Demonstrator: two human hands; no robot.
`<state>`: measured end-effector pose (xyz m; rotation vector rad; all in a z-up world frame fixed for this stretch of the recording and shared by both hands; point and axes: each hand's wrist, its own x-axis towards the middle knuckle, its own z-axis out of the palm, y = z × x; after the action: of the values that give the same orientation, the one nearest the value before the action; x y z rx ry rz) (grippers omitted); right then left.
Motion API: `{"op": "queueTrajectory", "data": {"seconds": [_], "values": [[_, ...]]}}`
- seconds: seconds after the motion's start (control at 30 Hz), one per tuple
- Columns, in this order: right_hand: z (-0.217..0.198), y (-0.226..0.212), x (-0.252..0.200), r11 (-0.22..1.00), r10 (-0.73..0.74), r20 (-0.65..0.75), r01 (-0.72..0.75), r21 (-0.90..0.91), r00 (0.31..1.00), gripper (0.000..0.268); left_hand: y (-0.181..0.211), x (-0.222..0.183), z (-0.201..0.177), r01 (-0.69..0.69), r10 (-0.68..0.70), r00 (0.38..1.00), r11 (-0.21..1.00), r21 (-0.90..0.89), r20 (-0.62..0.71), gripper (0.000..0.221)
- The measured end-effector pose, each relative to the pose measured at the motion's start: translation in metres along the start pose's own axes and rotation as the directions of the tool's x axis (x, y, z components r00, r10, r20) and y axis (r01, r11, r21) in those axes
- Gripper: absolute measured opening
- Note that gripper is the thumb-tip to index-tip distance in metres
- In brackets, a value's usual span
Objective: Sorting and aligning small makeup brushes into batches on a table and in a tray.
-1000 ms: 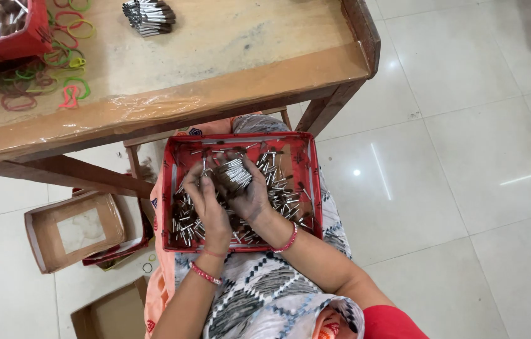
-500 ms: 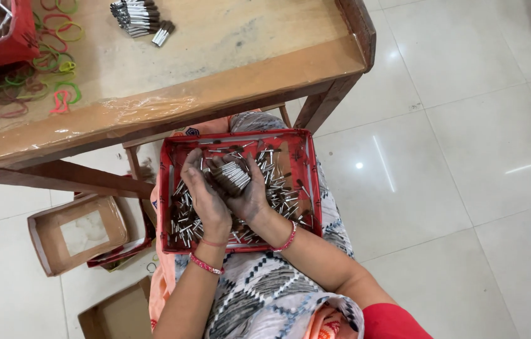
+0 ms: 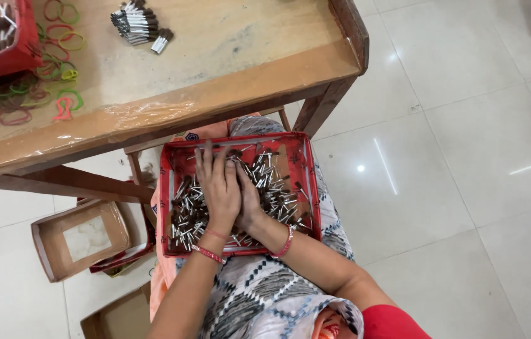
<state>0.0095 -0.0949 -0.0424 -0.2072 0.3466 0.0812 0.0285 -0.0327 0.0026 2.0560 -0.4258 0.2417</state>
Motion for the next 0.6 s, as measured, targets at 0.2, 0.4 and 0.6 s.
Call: {"op": "queueTrajectory", "data": {"seconds": [0.2,0.4,0.6], "values": [[-0.028,0.003,0.022,0.958,-0.135,0.027,0.138,-0.251,0.990,0.059,-0.020,0.008,0.013,0.011,-0.020,0.986,0.998,0.055,0.168,0.051],[-0.039,-0.002,0.052,0.970,-0.131,0.104,0.149,-0.193,0.986,0.058,-0.034,0.052,0.011,0.045,-0.056,0.996,0.985,0.169,0.063,0.051],[-0.049,0.005,0.045,0.975,-0.045,0.102,0.066,-0.213,0.994,0.064,-0.033,0.030,0.018,0.068,-0.075,0.996,0.988,0.141,0.052,0.052]]}}
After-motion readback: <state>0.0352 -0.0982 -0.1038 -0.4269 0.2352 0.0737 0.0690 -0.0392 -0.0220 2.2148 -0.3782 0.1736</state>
